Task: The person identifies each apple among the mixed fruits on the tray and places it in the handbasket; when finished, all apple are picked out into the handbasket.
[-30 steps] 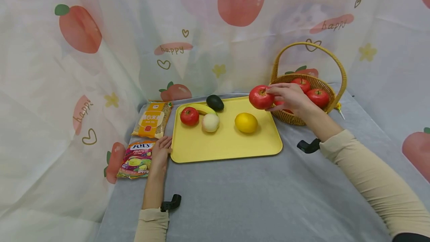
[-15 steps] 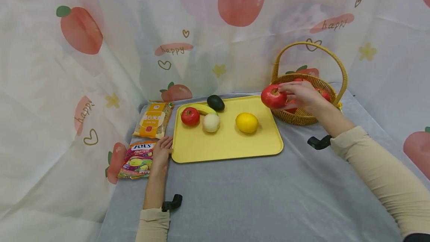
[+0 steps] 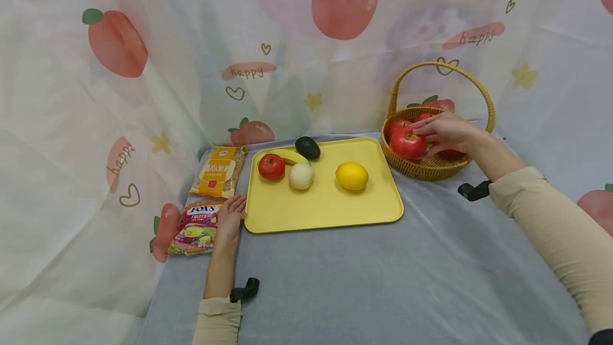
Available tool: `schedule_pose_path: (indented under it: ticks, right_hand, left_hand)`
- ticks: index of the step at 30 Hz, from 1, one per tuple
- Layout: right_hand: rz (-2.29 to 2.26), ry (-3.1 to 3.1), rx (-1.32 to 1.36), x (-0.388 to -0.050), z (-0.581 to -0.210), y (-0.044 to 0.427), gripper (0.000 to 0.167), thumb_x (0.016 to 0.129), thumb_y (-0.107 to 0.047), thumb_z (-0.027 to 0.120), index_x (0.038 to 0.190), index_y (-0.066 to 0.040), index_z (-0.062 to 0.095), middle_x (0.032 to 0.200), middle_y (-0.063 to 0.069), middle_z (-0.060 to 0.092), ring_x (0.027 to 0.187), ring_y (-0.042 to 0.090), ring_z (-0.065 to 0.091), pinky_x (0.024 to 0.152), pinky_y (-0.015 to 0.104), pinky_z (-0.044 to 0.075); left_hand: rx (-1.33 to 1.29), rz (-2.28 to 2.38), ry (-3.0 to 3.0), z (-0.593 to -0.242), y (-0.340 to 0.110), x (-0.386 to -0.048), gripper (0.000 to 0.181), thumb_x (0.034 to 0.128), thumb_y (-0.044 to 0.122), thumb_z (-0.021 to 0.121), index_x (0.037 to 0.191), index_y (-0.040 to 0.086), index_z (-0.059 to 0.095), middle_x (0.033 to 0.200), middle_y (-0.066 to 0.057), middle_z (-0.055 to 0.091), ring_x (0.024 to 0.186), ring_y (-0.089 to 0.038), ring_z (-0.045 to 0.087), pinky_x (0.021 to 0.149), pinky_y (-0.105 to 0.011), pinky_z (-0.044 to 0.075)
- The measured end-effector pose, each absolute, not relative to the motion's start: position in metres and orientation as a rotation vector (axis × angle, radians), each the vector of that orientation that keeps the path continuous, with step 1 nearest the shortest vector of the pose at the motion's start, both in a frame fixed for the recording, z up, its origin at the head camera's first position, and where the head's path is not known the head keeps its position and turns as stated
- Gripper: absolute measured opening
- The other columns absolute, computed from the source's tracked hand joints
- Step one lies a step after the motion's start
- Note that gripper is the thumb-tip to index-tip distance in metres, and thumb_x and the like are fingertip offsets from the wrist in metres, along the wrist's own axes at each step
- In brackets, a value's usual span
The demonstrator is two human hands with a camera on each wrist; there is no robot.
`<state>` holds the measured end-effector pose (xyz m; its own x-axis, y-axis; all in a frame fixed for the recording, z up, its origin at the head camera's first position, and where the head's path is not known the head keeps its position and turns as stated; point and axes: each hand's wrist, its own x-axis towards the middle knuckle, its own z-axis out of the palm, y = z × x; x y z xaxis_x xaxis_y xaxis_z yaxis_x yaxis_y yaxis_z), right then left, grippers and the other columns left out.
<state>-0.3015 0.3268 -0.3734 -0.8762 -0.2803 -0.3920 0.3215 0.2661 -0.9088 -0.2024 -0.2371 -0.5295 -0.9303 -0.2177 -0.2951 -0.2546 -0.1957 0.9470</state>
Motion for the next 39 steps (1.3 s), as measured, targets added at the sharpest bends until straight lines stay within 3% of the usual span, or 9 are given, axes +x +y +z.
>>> schedule_pose_path:
  ticks: [11,19,23,29,33,39]
  right_hand:
    - [-1.42,2.1,-0.066,-0.321,-0.373,0.351,0.057,0.11,-0.01,0.045,0.159,0.011,0.026,0.166,0.031,0.013,0.144,0.048,0.029,0.099,0.065,0.052]
    - [-1.277,2.088,-0.142,-0.329,-0.367,0.366,0.057,0.109,-0.01,0.048,0.158,0.01,0.029,0.166,0.028,0.015,0.132,0.037,0.045,0.101,0.059,0.054]
    - [-1.203,2.093,-0.137,-0.332,-0.36,0.372,0.056,0.109,-0.01,0.046,0.159,0.008,0.029,0.167,0.029,0.012,0.137,0.04,0.037,0.101,0.057,0.054]
    - [-1.132,2.104,-0.16,-0.336,-0.356,0.376,0.054,0.108,-0.009,0.047,0.157,0.009,0.033,0.167,0.035,0.002,0.148,0.051,0.015,0.104,0.063,0.05]
    - [-1.021,2.182,-0.148,-0.338,-0.358,0.378,0.051,0.105,-0.008,0.052,0.153,0.008,0.043,0.164,0.037,0.001,0.142,0.052,0.015,0.105,0.069,0.045]
    - [-0.886,2.25,-0.128,-0.339,-0.366,0.38,0.049,0.102,-0.003,0.049,0.149,0.008,0.048,0.158,0.04,0.016,0.134,0.053,0.023,0.099,0.068,0.051]
  left_hand:
    - [-0.588,2.332,1.968,-0.531,-0.24,-0.202,0.069,0.0957,-0.02,0.045,0.16,0.003,0.032,0.16,-0.019,0.043,0.148,-0.028,0.044,0.122,-0.041,0.035]
    - [-0.573,2.339,1.985,-0.532,-0.24,-0.202,0.069,0.0953,-0.021,0.044,0.159,0.002,0.033,0.159,-0.02,0.044,0.147,-0.029,0.044,0.121,-0.041,0.035]
    - [-0.558,2.354,1.979,-0.531,-0.238,-0.203,0.07,0.0942,-0.022,0.044,0.159,0.0,0.032,0.16,-0.021,0.043,0.148,-0.03,0.043,0.122,-0.041,0.035]
    - [-0.55,2.355,1.991,-0.531,-0.236,-0.203,0.069,0.0943,-0.022,0.042,0.159,-0.001,0.031,0.16,-0.022,0.042,0.148,-0.03,0.043,0.122,-0.042,0.034]
    - [-0.554,2.364,1.988,-0.532,-0.237,-0.204,0.07,0.0931,-0.023,0.043,0.158,-0.001,0.032,0.159,-0.022,0.044,0.148,-0.029,0.043,0.122,-0.041,0.034]
    - [-0.556,2.361,1.992,-0.531,-0.237,-0.204,0.07,0.0931,-0.023,0.043,0.159,-0.001,0.032,0.159,-0.022,0.043,0.148,-0.03,0.043,0.122,-0.041,0.034]
